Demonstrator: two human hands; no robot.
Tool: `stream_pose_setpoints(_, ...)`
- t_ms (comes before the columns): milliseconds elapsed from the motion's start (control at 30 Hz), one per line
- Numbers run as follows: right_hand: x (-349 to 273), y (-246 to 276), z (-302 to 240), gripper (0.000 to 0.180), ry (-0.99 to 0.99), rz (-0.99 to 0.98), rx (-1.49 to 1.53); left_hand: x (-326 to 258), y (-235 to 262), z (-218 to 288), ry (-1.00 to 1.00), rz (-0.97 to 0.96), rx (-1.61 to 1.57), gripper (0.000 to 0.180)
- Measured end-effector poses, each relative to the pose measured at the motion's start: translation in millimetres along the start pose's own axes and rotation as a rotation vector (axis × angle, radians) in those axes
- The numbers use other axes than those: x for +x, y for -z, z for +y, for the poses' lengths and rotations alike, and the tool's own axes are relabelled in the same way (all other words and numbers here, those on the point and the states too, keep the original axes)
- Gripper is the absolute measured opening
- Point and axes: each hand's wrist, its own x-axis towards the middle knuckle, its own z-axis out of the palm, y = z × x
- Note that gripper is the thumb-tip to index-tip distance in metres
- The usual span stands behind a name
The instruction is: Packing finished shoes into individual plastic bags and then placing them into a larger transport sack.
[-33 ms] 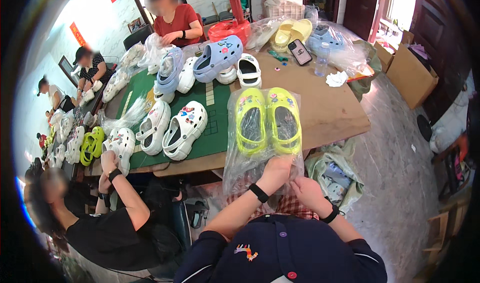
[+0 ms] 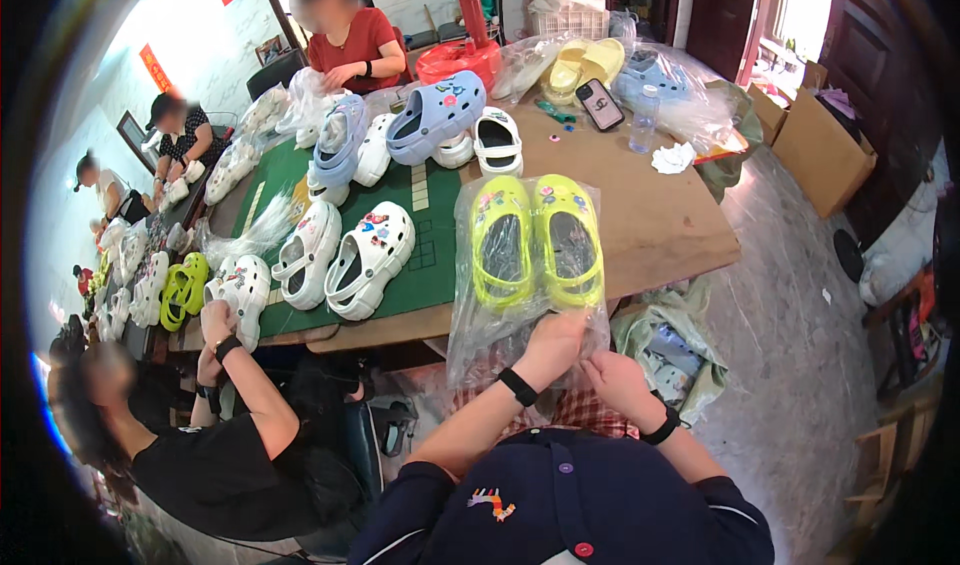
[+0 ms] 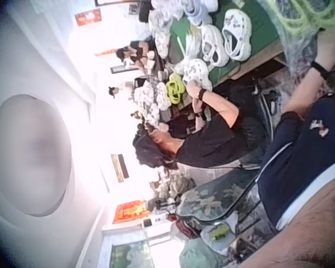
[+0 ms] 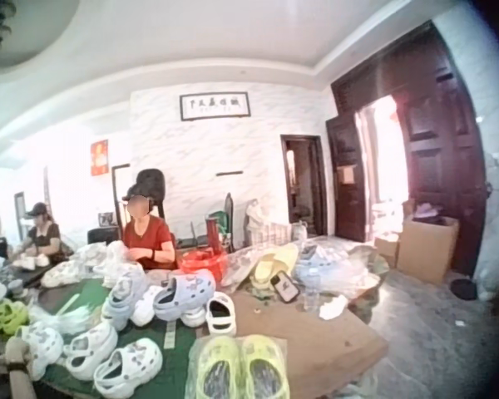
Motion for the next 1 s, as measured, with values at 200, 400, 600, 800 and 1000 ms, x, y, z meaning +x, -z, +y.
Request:
stream_pose_setpoints(200, -8.0, -2.4, 10.2, 0.032, -0.183, 0.134, 0.105, -23.0, 34.1, 20.6, -0.086, 0.052, -0.038, 0.019)
stream_pose_setpoints(400, -10.8, 2.2, 10.4, 0.038, -0.251, 0.356, 0.145, -46.8, 83.3, 16.2, -0.218, 0.527, 0.242, 0.026)
stream_pose_setpoints(600, 9.1, 12.5, -13.5, 0.039, -0.055, 0.518, 0.191, -35.8, 105.5, -6.5, -0.043, 0.592, 0.490, 0.032)
stream_pose_setpoints(800, 5.6, 7.3, 15.7, 0.014, -0.067, 0.479, 0.110, -67.1, 100.6, -33.0, -0.155, 0.420, 0.370, 0.034)
stream_pose_setpoints(1000, 1.6, 12.7, 32.3, 0.022, 0.015, 0.351, 0.207, -87.3, 91.5, -37.2, -0.112, 0.211, 0.267, 0.030)
